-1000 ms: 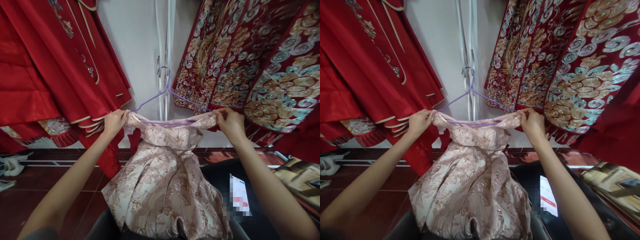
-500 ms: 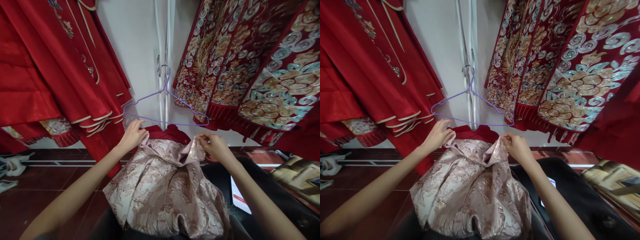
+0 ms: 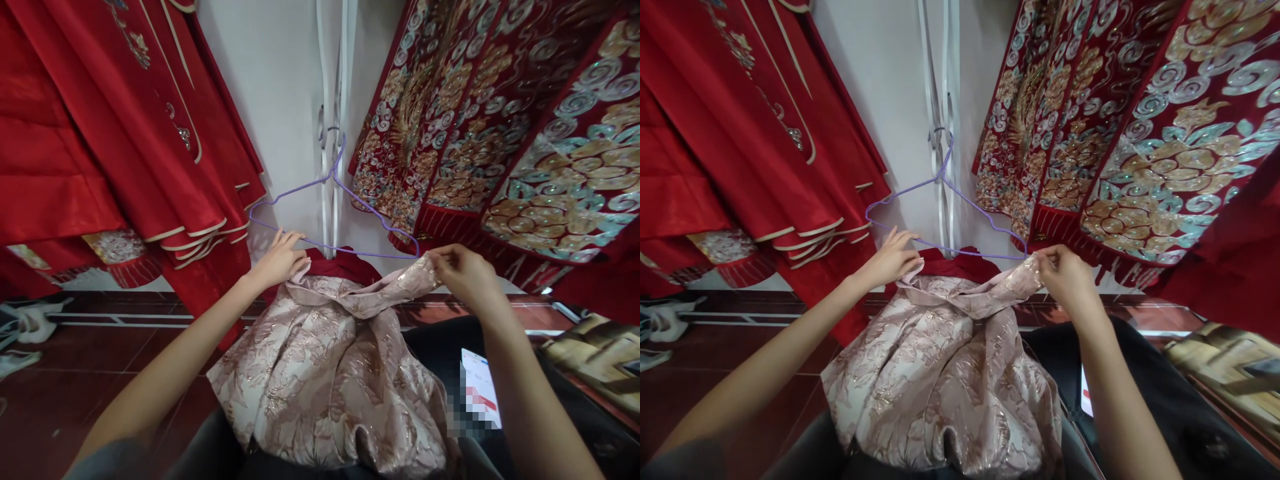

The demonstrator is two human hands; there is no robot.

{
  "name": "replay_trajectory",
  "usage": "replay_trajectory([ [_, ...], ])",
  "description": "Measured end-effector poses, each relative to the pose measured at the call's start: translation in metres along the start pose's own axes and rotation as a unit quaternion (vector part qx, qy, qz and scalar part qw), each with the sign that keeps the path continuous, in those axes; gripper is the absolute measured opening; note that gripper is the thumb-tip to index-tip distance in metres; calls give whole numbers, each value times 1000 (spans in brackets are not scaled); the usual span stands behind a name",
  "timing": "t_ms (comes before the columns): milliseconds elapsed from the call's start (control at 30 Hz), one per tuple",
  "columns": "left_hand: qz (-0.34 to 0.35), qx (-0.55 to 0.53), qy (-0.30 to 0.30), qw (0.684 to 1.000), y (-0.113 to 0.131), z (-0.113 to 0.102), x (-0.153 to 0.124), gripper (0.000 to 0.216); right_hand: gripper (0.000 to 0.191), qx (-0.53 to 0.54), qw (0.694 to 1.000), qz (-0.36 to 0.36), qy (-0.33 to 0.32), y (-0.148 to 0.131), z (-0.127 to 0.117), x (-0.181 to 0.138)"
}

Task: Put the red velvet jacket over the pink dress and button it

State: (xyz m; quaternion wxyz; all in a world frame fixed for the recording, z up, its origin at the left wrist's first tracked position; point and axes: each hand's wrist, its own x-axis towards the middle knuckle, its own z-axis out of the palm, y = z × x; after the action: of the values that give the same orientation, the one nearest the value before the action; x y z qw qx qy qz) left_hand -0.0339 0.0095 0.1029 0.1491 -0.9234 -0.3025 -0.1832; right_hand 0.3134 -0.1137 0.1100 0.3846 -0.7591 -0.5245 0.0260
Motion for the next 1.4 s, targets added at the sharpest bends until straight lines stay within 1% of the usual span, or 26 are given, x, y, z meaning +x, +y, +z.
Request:
replay_trajectory([
  [67,0,-2,0,1000,-2,-2,-2,30,19,-1,1000,3,16,2,-4,1],
  [133,-1,-7,1,1000,-2,-3,-3,31,19,13,998,-18,51,1,-4,1],
  [267,-2,-26,-3,1000,0,-4,-4,32,20,50,990,-78,106,1,4,2],
  [400,-9,-61,-4,998,0,-8,-4,30,19,65,983,-100,139,1,12,11],
  [467,-7,-80,-13,997,1,-9,-3,30,18,78,976,-134,154,-7,13,19],
  [600,10,-139,-34,990,13,-7,5,31,18,95,948,-242,182,-42,13,37],
  [667,19,-180,-23,983,20,-5,10,31,19,98,939,-275,183,-56,17,46],
  [733,13,-220,5,975,23,-3,14,31,18,102,941,-282,160,-64,22,54],
  [800,-23,-243,53,968,20,-3,15,30,16,102,948,-273,126,-64,27,59],
  [833,-53,-243,88,965,15,-4,14,30,15,100,952,-268,110,-62,28,61],
  [900,-130,-214,176,952,-1,-5,8,30,15,96,957,-259,91,-58,30,65],
  [967,-221,-164,261,925,-23,-4,-2,31,15,96,958,-254,89,-55,29,68],
  [1000,-268,-139,287,909,-34,-3,-9,32,16,96,958,-254,93,-54,28,69],
  [1033,-312,-118,296,895,-45,-1,-15,33,16,96,957,-256,100,-53,27,70],
  [1067,-352,-103,279,888,-55,2,-22,33,17,96,955,-259,105,-53,25,72],
  [1133,-428,-93,209,874,-72,8,-34,34,16,95,952,-267,113,-53,23,74],
  [1200,-477,-102,154,859,-81,14,-40,36,16,96,951,-270,114,-53,22,75],
  [1267,-497,-111,142,849,-85,18,-41,39,15,98,952,-268,111,-53,22,75],
  [1400,-502,-125,151,842,-84,19,-37,41,15,93,954,-264,109,-53,22,76],
])
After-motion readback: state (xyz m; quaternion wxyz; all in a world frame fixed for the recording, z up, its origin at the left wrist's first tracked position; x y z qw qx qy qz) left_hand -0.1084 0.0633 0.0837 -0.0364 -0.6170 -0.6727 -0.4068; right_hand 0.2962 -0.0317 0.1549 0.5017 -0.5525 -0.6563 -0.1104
